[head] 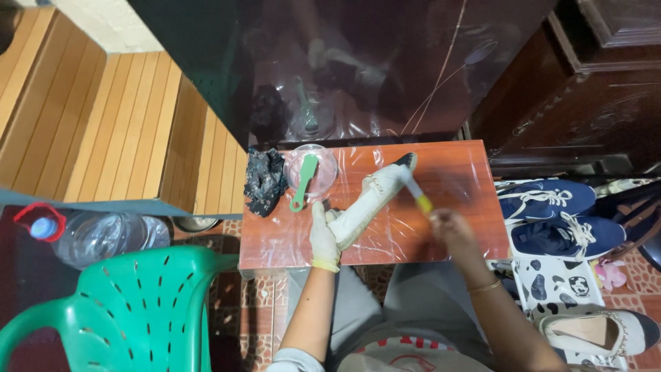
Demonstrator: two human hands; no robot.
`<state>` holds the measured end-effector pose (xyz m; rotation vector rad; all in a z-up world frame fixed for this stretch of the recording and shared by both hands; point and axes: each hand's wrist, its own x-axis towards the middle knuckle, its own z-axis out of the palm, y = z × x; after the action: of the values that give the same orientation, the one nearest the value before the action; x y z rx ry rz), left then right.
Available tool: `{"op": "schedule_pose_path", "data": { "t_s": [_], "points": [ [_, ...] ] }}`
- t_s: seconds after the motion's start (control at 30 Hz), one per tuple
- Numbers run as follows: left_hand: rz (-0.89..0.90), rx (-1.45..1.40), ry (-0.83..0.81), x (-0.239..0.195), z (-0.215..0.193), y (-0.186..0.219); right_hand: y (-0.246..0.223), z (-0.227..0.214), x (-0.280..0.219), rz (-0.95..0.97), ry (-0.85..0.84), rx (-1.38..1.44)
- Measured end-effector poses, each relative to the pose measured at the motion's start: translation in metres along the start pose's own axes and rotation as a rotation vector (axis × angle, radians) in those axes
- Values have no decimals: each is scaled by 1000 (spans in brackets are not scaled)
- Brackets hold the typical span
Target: The person scrubs a white shoe with a black toe cap using a yellow toothbrush. The shoe is held in the left hand while the right hand scrubs the surface. The person occasionally dips the brush into a small container of liquid on the table.
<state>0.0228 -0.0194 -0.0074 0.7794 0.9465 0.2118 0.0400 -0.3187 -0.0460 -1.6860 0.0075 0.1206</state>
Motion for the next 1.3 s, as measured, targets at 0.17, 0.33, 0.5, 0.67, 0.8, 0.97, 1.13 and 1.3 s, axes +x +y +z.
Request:
{"op": "schedule_pose_path", "data": {
  "t_s": [0.17, 0.33, 0.5, 0.67, 0.8, 0.97, 1.13, 1.3],
  "points": [
    [107, 296, -180, 13, -17, -15, -53, -6, -15, 41, 14, 76],
    [569, 431, -284, 46, -42, -58, -38, -26, -15, 99, -4, 37],
    [1625, 878, -168, 107, -67, -110, -27, -34, -15, 117, 45, 40],
    [1570, 1022, -141, 40, -47, -60, -44, -40, -22, 143, 8, 8],
    [1816, 1088, -385, 48, -45, -60, -63, -41, -18, 105, 31, -75],
    [1619, 866, -490, 29, -37, -55, -130, -2, -15, 181, 41, -558],
    [1448, 734, -401, -24, -22, -14, -171, 49, 11, -54, -88, -842],
    [1506, 717, -416, -27, -23, -6, -116, 118, 70, -576, -179, -1088]
  ]
}}
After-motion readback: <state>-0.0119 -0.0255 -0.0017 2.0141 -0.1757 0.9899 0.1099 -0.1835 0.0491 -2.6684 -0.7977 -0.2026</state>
